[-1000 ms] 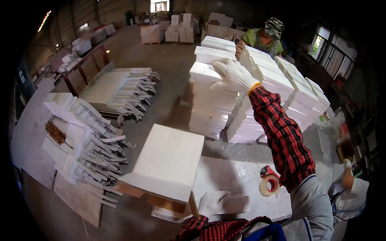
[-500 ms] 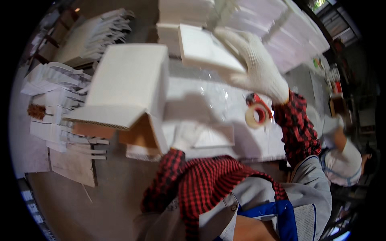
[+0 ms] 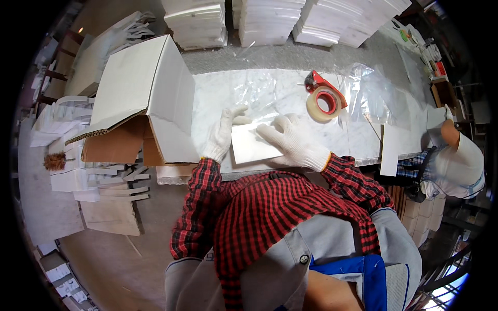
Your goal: The person picks up white rectangular items, wraps each in a clear plastic bag, and places them into a cardboard box. The person uses a tape dispenser to seal the plastic bags and stacks the wrapped items inside the box.
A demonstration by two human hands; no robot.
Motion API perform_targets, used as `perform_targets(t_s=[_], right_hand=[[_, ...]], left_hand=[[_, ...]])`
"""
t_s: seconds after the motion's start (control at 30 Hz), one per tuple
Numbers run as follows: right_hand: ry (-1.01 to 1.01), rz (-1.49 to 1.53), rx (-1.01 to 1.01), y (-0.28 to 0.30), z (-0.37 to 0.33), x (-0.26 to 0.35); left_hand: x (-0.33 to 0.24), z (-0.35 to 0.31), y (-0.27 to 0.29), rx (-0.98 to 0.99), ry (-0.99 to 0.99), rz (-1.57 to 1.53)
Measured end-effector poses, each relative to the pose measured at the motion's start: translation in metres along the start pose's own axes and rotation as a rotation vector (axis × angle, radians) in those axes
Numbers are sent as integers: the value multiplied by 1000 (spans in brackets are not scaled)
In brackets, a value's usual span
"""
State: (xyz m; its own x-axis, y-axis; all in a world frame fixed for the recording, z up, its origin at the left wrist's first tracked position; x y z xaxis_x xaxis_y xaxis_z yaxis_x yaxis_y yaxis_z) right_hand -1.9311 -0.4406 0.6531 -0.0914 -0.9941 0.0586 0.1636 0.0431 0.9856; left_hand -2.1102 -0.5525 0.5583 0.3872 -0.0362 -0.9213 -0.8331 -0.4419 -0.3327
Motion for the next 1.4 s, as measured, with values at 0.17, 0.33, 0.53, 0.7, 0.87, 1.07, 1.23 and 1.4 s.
perform_targets(t_s=[0.17,0.33,0.53,0.7,0.87,1.07,1.23,1.4], right_hand=[[-26,-61,19,0,5,0],[91,-60,-128,24,8,-4],[-35,47,147,2,8,-14],[-65,85,234,-7,8,-17],[-604,758,-43,-14,-37,-44],[-825,1107,48,-21,-21,-9],[-865,1159,56,-33,-29,-18],[-619,680,-9,-41,-27,-78]], left_hand=[[-2,1,2,34,-30,31],[-70,-35,-40,139,-74,581],[-60,-27,-62,278,-184,1275],[-69,-28,-65,288,-59,1201],[-92,-54,-67,-97,140,392],[-25,-58,-45,-258,123,-158],[-27,-57,-52,-278,124,-174],[-36,-41,-15,-362,56,141]])
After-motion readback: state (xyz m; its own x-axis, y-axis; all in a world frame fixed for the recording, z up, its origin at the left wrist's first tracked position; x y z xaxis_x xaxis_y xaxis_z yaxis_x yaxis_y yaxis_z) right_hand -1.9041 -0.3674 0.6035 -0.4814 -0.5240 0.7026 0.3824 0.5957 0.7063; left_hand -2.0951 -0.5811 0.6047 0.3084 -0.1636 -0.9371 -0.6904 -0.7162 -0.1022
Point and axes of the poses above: each hand's wrist, its own z-axis towards the middle knuckle, its own y-axis out of the back of the hand, x = y × z, the point moved 4 cm from there along z, towards the middle knuckle, and after that the axes turned 15 degrees about -z, right-handed, at the moved point
